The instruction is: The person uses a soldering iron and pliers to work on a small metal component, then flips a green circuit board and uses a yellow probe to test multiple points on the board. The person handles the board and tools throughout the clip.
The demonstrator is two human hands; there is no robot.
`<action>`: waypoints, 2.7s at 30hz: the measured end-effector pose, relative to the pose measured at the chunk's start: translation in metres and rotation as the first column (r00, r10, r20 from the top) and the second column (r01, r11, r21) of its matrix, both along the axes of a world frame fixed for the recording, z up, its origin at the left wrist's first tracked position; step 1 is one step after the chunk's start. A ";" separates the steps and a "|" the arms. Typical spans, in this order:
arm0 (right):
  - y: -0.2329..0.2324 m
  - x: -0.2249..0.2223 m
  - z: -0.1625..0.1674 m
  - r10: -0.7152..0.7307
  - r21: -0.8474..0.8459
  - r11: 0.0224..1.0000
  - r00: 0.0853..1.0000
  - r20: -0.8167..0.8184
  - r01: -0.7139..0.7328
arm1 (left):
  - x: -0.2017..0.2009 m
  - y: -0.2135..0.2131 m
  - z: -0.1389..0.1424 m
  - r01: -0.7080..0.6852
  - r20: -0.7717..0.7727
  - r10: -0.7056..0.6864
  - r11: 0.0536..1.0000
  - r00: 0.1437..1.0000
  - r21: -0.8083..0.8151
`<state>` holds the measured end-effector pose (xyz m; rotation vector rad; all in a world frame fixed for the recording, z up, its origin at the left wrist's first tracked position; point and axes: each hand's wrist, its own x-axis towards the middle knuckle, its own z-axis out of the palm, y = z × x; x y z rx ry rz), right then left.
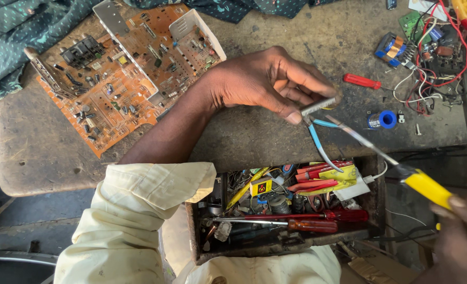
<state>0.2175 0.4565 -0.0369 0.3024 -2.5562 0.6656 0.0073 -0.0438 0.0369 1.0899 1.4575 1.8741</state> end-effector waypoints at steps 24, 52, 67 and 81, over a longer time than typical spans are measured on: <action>0.003 0.007 -0.019 -0.099 -0.292 0.953 0.994 -0.049 0.080 | 0.001 0.003 0.007 -0.095 0.174 0.084 0.994 0.981 0.055; -0.013 -0.014 0.006 0.148 -0.108 0.987 0.947 0.284 -0.122 | -0.003 0.002 -0.007 -0.007 0.070 0.002 0.998 0.998 0.063; -0.043 -0.010 0.014 0.186 -0.231 0.961 0.973 0.138 -0.151 | -0.004 0.003 -0.009 -0.002 0.089 -0.004 0.998 0.996 0.064; -0.042 -0.019 0.033 0.331 0.058 0.941 0.942 0.059 -0.334 | -0.007 0.009 -0.016 -0.053 0.053 0.051 0.998 0.997 0.039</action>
